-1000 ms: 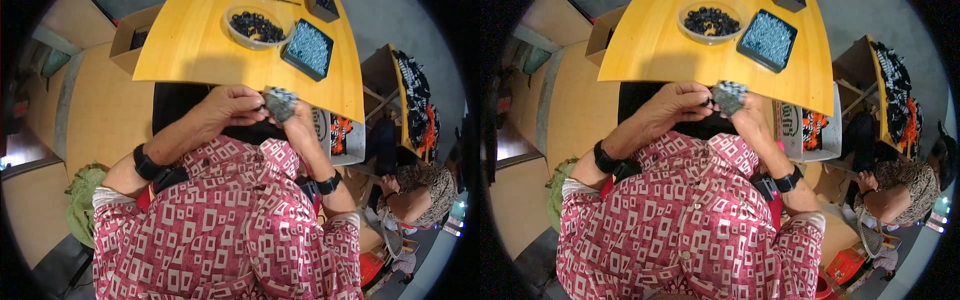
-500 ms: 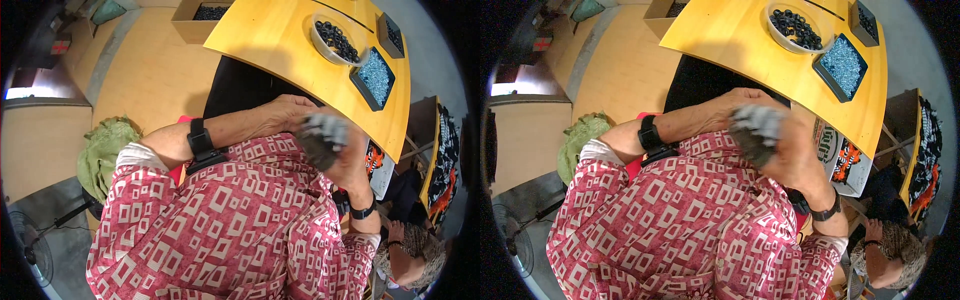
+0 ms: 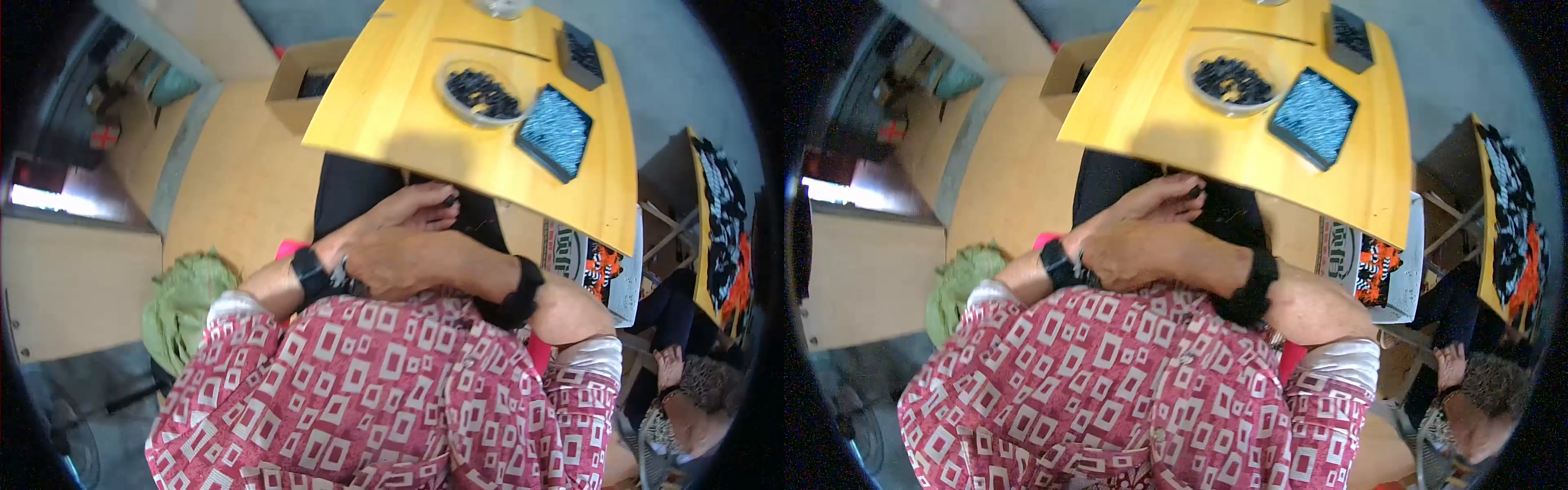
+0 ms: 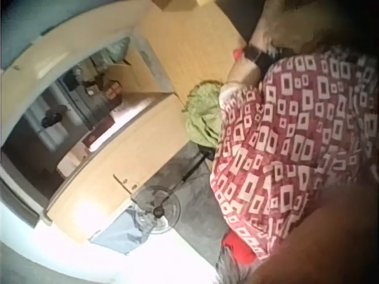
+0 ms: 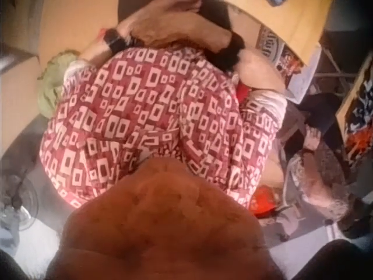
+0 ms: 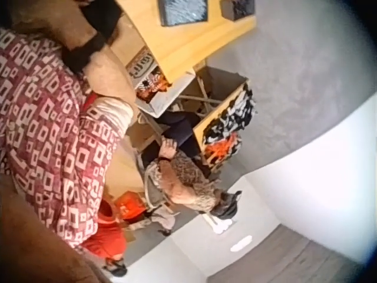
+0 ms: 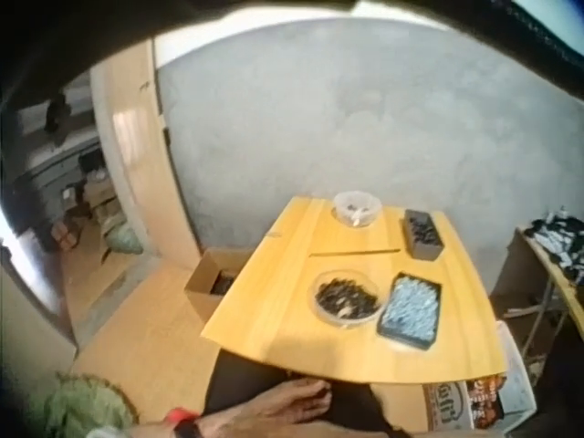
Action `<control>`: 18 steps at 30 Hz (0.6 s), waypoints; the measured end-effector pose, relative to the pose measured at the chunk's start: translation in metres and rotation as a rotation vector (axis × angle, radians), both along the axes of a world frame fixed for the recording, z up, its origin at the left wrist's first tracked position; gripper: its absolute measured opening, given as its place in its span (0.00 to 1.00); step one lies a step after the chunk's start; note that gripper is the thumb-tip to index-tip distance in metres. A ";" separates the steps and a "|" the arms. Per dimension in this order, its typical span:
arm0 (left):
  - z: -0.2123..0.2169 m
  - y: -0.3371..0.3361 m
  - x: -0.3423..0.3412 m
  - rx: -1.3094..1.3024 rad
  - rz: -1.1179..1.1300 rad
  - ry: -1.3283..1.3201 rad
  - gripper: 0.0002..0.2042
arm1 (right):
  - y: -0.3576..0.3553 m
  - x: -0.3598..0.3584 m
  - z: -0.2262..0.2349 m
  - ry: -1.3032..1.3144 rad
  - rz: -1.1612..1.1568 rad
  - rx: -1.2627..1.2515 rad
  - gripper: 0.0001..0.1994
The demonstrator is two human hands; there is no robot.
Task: The person takes black plastic pieces from a bowl and attaches them to small fabric items one at a time by hand.
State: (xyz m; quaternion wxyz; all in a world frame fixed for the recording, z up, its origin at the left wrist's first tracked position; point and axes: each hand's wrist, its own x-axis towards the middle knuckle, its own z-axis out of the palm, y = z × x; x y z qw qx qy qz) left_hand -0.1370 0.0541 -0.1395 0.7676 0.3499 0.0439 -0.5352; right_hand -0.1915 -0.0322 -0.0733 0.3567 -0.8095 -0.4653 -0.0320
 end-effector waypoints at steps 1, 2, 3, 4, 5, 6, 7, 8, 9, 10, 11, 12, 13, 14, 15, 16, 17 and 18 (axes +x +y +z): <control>-0.009 0.004 0.005 0.002 0.001 -0.003 0.08 | 0.004 0.002 0.009 -0.018 -0.022 -0.031 0.14; -0.009 0.006 0.008 0.007 0.007 -0.005 0.08 | 0.001 0.007 0.017 -0.033 -0.039 -0.059 0.14; -0.001 0.008 0.008 0.010 -0.026 -0.023 0.08 | -0.054 -0.024 0.040 -0.038 -0.063 -0.079 0.14; 0.007 0.008 0.008 0.131 -0.011 -0.099 0.08 | 0.004 0.011 0.028 -0.038 -0.085 -0.098 0.14; 0.014 0.011 0.008 0.251 0.021 -0.175 0.08 | 0.009 0.007 0.032 -0.037 -0.092 -0.118 0.14; 0.015 0.012 0.010 0.281 0.002 -0.219 0.09 | 0.007 0.007 0.036 -0.032 -0.097 -0.138 0.14; 0.019 0.012 0.012 0.282 -0.008 -0.226 0.09 | 0.013 0.005 0.040 -0.023 -0.099 -0.158 0.14; 0.022 0.013 0.011 0.295 -0.040 -0.287 0.09 | 0.013 0.004 0.042 -0.007 -0.100 -0.177 0.14; 0.026 0.014 0.010 0.306 -0.070 -0.344 0.09 | 0.008 0.007 0.043 0.012 -0.098 -0.196 0.14; 0.031 0.014 0.012 0.343 -0.083 -0.350 0.09 | 0.001 0.005 0.043 0.034 -0.094 -0.216 0.14; 0.032 0.015 0.013 0.358 -0.100 -0.362 0.09 | 0.000 0.005 0.044 0.058 -0.085 -0.239 0.14; 0.033 0.014 0.014 0.372 -0.107 -0.375 0.09 | 0.002 0.009 0.045 0.083 -0.074 -0.262 0.14; 0.033 0.013 0.013 0.387 -0.113 -0.387 0.09 | 0.003 0.007 0.045 0.109 -0.063 -0.286 0.14; 0.036 0.013 0.015 0.390 -0.133 -0.402 0.09 | 0.002 0.007 0.047 0.131 -0.052 -0.308 0.14; 0.038 0.013 0.015 0.389 -0.134 -0.394 0.09 | 0.003 0.007 0.048 0.153 -0.040 -0.331 0.14; 0.041 0.013 0.014 0.387 -0.164 -0.407 0.08 | 0.001 0.009 0.050 0.174 -0.028 -0.354 0.14; 0.043 0.013 0.015 0.384 -0.195 -0.423 0.08 | -0.001 0.006 0.050 0.194 -0.018 -0.379 0.14; 0.048 0.012 0.015 0.382 -0.184 -0.434 0.08 | -0.005 0.010 0.051 0.214 -0.006 -0.405 0.14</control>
